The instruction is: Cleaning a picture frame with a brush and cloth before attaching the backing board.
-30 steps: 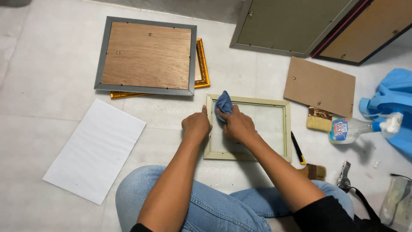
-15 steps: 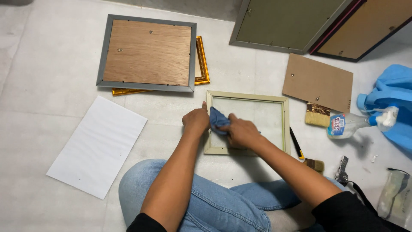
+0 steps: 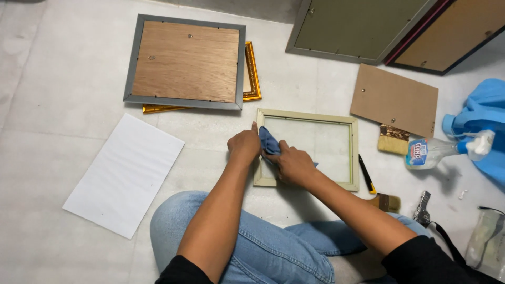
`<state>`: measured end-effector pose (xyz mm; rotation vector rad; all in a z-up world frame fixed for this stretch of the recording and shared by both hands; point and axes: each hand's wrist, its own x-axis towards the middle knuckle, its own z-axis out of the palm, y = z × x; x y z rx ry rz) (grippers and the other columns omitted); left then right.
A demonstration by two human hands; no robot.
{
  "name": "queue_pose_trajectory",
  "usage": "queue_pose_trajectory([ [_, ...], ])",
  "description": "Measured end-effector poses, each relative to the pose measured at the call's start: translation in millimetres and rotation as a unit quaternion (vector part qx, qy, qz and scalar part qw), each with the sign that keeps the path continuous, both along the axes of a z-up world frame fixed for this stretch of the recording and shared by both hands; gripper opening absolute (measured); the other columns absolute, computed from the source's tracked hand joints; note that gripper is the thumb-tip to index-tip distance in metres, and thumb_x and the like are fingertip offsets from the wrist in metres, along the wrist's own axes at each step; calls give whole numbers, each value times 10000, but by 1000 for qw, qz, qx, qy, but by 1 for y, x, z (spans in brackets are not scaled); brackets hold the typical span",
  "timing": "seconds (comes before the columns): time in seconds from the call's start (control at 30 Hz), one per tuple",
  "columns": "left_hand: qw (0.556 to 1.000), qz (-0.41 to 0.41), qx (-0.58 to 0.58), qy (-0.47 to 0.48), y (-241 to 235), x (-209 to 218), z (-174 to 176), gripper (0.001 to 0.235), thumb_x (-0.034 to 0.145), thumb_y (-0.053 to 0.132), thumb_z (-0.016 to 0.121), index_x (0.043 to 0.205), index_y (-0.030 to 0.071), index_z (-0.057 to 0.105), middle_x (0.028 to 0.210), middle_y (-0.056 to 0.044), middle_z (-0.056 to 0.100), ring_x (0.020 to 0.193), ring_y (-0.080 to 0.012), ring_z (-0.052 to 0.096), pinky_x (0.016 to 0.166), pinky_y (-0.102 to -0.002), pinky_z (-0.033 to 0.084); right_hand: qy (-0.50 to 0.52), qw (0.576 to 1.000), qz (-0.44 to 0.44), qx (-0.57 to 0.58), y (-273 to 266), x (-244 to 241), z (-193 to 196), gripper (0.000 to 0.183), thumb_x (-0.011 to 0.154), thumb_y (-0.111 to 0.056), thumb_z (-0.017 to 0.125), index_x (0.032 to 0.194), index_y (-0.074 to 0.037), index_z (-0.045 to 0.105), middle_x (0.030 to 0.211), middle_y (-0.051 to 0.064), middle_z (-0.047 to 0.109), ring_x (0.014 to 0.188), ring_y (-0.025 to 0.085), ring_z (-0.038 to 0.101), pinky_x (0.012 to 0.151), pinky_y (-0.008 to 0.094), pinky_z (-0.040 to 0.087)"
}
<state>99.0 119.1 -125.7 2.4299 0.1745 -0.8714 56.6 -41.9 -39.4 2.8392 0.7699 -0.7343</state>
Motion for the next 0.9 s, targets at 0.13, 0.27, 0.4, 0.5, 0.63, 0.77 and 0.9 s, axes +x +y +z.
queue_pose_trajectory([
  [0.13,1000,0,5,5,0,3,-8,833,877,176,684,1605,64,297,1198,-255,710,1145,-448,669,832,-663,537,12,999,-43,-12,-16,21,0,403,869,-244,644,1253,-299,754,1210,138,562,958,422,725,810,505,611],
  [0.27,1000,-7,0,-7,-3,-3,13,866,886,224,714,1610,51,271,1197,-271,703,1145,-454,668,815,-669,536,14,999,-19,-32,-16,7,-8,413,741,-232,732,1147,-223,804,1208,148,571,853,402,741,746,487,612],
  [0.4,1000,0,6,-18,-5,-6,30,749,909,49,577,1597,1,286,1155,-271,716,1102,-441,688,821,-642,551,81,995,47,-34,-12,1,-1,320,793,-255,692,1084,-211,817,1212,115,621,838,381,748,732,491,613],
  [0.5,1000,-1,12,-21,-6,-5,22,763,900,42,599,1593,-8,285,1137,-278,718,1085,-443,694,816,-638,555,112,992,53,-20,-9,3,6,307,798,-238,691,1072,-204,826,1247,122,628,853,402,741,745,500,607],
  [0.63,1000,3,9,-22,-7,-6,24,754,905,35,586,1592,-17,281,1126,-283,719,1076,-444,697,817,-641,554,119,989,83,-21,-2,-4,18,334,809,-198,663,1100,-239,819,1322,130,587,926,432,730,796,530,605],
  [0.77,1000,-2,2,-30,-6,-9,18,770,905,44,621,1594,-19,284,1145,-285,719,1095,-453,689,821,-649,546,73,995,51,-47,-36,26,6,366,833,-197,661,1163,-268,802,1325,138,570,1009,436,720,844,543,607],
  [0.9,1000,3,8,-11,-5,-6,18,841,883,121,713,1591,-25,284,1159,-284,714,1107,-447,687,834,-646,546,21,998,-19,-58,-46,12,18,479,893,-159,591,1334,-308,704,1286,162,544,1048,443,700,887,533,602],
])
